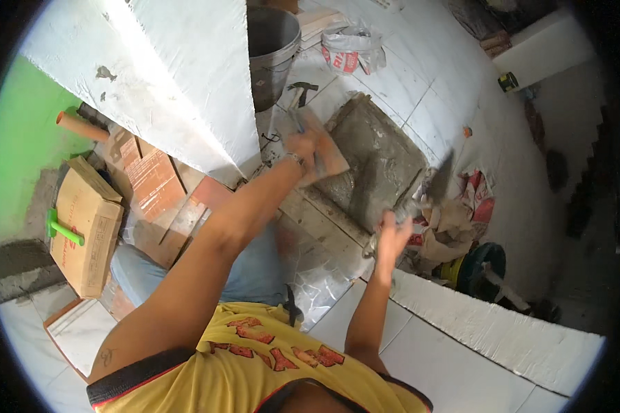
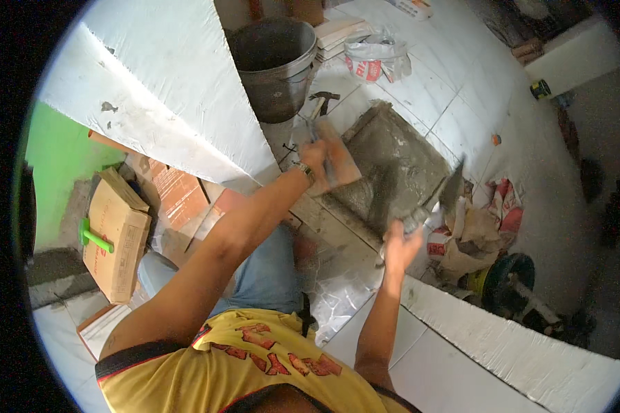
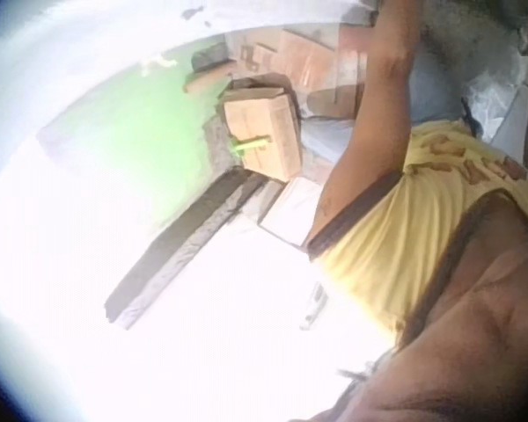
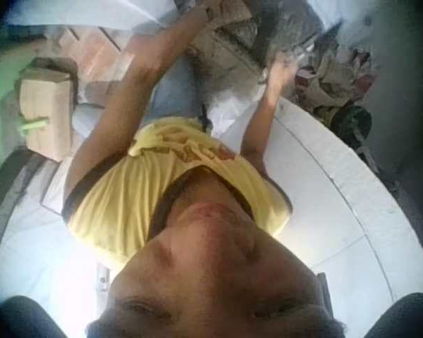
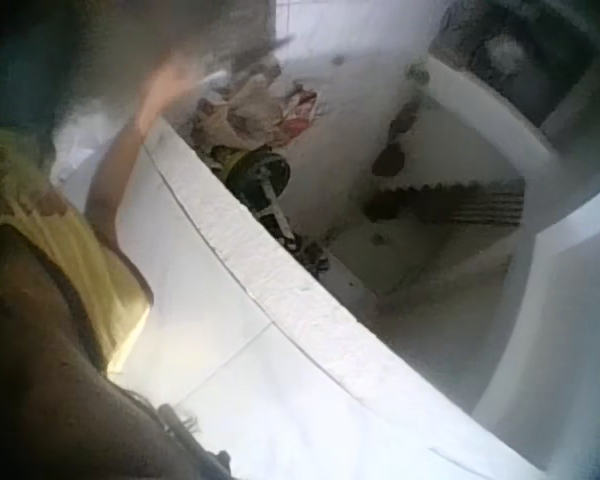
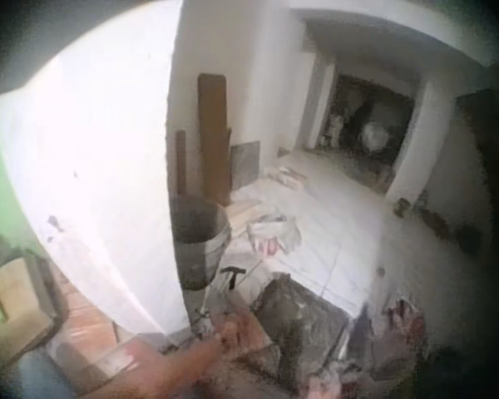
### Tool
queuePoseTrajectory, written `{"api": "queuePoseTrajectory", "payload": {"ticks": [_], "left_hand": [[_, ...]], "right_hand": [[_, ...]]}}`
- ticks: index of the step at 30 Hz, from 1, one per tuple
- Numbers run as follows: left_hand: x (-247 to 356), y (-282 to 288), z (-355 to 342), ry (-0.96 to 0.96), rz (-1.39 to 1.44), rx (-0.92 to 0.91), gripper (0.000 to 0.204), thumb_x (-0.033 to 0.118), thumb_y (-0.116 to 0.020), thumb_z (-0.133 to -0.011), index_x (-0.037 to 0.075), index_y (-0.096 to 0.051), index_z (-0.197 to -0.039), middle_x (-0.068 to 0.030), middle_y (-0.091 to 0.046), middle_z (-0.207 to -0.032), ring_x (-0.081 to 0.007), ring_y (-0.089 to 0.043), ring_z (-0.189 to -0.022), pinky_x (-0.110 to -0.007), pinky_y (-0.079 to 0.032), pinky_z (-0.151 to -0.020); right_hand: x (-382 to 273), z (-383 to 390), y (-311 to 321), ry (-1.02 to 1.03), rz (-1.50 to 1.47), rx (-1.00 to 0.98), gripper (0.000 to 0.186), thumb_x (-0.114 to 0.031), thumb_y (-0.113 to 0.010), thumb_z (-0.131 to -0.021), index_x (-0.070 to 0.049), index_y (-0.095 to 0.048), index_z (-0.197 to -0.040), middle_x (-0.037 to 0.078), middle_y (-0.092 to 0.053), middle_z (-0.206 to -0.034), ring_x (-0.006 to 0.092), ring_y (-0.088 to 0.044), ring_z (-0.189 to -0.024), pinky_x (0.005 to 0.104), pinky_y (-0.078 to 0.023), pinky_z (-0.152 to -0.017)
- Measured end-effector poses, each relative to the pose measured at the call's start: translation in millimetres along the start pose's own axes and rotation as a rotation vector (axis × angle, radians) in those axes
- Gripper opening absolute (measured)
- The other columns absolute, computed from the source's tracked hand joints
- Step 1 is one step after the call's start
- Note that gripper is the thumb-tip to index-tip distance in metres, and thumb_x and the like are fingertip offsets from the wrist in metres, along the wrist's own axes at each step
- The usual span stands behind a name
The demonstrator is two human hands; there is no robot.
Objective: The person applies mortar onto a wall corner using a trowel, gathers additional mortar from a tray, and spreads mortar across the floor surface while holding and positioning ceramic tiles.
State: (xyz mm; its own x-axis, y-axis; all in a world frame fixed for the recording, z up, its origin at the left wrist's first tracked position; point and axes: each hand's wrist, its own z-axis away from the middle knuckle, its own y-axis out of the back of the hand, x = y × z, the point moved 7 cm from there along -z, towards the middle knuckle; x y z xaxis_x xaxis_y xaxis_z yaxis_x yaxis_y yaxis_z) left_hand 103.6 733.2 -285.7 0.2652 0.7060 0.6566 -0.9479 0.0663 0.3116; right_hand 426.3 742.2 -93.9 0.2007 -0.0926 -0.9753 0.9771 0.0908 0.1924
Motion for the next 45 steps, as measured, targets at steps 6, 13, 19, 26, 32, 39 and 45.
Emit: {"api": "queuePoseTrajectory", "payload": {"ticks": [6,13,19,26,32,39,45], "left_hand": [[-5,41,-15,0.101,-0.478,0.369,0.052,0.042,-0.069,-0.084,0.005,-0.059,-0.119,-0.0145,-0.057,-0.121,-0.0235,-0.055,-0.112,-0.040,-0.047,-0.096],[11,25,-29,0.075,-0.536,0.601,0.053,0.040,-0.071,-0.084,0.004,-0.062,-0.121,-0.0141,-0.064,-0.114,-0.0220,-0.060,-0.110,-0.037,-0.051,-0.096],[-95,31,-3,0.042,0.196,1.071,0.034,0.025,-0.064,-0.088,-0.002,-0.064,-0.110,-0.0187,-0.066,-0.107,-0.0308,-0.063,-0.099,-0.043,-0.051,-0.088],[-30,-106,162,-0.645,1.119,-0.054,0.027,0.018,-0.060,-0.096,0.000,-0.064,-0.116,-0.0147,-0.070,-0.102,-0.0212,-0.070,-0.086,-0.035,-0.058,-0.079],[-172,-35,389,-0.427,0.773,0.614,0.023,0.010,-0.053,-0.099,0.001,-0.068,-0.114,-0.0115,-0.073,-0.094,-0.0165,-0.071,-0.079,-0.030,-0.058,-0.068],[-315,14,567,0.094,-0.032,1.375,0.034,0.018,-0.056,-0.094,0.007,-0.062,-0.125,-0.0246,-0.057,-0.129,-0.0410,-0.056,-0.117,-0.045,-0.044,-0.101],[-359,-7,538,0.419,-0.247,1.117,0.058,0.036,-0.053,-0.095,0.017,-0.041,-0.148,-0.0273,-0.020,-0.158,-0.0498,-0.022,-0.143,-0.061,-0.024,-0.113]], "right_hand": [[-106,13,47,0.527,-0.079,0.080,0.017,-0.008,-0.065,-0.086,0.002,-0.056,-0.096,0.007,-0.063,-0.079,0.0140,-0.057,-0.065,0.0297,-0.049,-0.059],[165,-42,49,-0.156,0.361,-0.093,0.052,-0.023,-0.070,-0.086,0.011,-0.055,-0.121,0.024,-0.062,-0.115,0.0324,-0.059,-0.106,0.0424,-0.045,-0.095],[256,21,-47,-0.541,0.424,-0.481,0.032,-0.021,-0.065,-0.086,0.006,-0.057,-0.101,0.011,-0.060,-0.076,0.0232,-0.059,-0.062,0.0355,-0.049,-0.057],[317,-76,-23,-0.355,0.585,-0.451,0.047,-0.020,-0.063,-0.087,0.008,-0.054,-0.124,0.017,-0.062,-0.114,0.0281,-0.063,-0.088,0.0398,-0.051,-0.075],[250,-55,-57,0.029,1.200,-0.567,0.061,-0.029,-0.070,-0.085,0.010,-0.052,-0.129,0.029,-0.059,-0.125,0.0459,-0.056,-0.117,0.0499,-0.047,-0.097],[98,67,-155,0.515,0.798,-0.427,0.046,-0.026,-0.056,-0.097,0.004,-0.053,-0.131,0.022,-0.061,-0.121,0.0366,-0.061,-0.102,0.0455,-0.050,-0.086],[160,327,-399,-0.314,0.062,-1.347,0.046,-0.021,-0.057,-0.096,0.002,-0.049,-0.136,0.023,-0.056,-0.130,0.0344,-0.061,-0.113,0.0443,-0.054,-0.094]]}}
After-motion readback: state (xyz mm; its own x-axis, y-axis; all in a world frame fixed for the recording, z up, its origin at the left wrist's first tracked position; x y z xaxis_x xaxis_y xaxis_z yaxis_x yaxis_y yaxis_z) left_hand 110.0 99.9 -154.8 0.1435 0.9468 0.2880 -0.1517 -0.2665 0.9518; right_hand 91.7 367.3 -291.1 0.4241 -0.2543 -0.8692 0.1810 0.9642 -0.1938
